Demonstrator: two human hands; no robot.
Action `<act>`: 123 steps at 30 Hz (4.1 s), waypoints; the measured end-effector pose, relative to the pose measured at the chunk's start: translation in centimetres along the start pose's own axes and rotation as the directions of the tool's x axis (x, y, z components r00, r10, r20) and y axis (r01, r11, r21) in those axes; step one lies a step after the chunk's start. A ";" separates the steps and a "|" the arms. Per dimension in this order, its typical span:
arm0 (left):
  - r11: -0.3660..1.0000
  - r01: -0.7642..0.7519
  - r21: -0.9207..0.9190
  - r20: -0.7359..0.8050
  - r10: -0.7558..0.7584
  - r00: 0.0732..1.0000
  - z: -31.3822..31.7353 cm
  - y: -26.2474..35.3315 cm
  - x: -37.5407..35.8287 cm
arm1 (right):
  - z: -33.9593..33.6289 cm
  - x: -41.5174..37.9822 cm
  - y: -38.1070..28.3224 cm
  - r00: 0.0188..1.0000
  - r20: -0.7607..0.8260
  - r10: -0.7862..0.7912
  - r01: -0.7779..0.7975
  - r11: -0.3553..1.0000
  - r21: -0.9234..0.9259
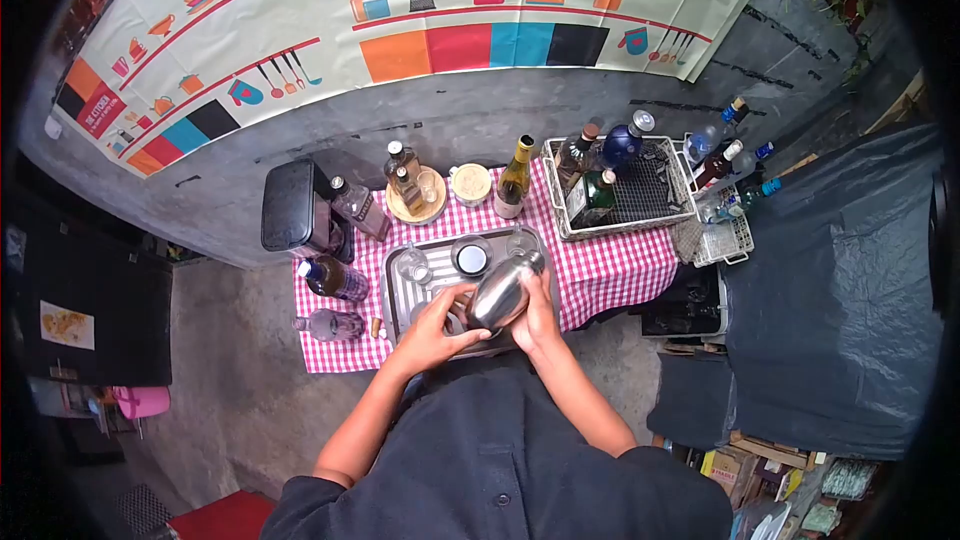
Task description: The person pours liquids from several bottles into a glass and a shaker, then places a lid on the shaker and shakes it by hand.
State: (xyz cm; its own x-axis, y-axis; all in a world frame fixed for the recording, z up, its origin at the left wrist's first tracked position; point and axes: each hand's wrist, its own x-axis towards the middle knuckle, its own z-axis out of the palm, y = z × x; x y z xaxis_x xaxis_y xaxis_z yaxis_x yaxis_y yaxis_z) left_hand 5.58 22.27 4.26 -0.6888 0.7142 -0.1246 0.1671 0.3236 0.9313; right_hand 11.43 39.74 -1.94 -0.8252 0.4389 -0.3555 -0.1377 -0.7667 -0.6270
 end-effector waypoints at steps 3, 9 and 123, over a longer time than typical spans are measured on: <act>1.000 0.003 -0.004 0.000 -0.003 1.000 1.0 1.8 0.9 | -2.7 1.3 0.0 0.991 0.010 0.131 -0.131 0.989 0.071; 0.996 0.062 0.060 -0.044 -0.060 0.997 2.3 2.5 1.6 | -0.2 -0.4 -3.4 0.988 0.009 -0.157 0.155 0.970 -0.187; 0.369 0.015 -0.929 -0.047 -0.158 0.986 8.5 -3.4 3.8 | -3.1 1.2 -4.6 0.821 0.460 -0.339 0.569 0.558 -0.604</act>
State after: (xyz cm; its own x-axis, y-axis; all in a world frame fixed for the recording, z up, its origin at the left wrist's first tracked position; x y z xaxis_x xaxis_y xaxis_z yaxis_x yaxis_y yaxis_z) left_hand 8.36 29.16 -2.28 -0.7387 0.6241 -0.2544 -0.6045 -0.4466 0.6597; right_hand 12.74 45.24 -1.69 -0.8824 0.4046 0.2399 -0.2156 0.1054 -0.9708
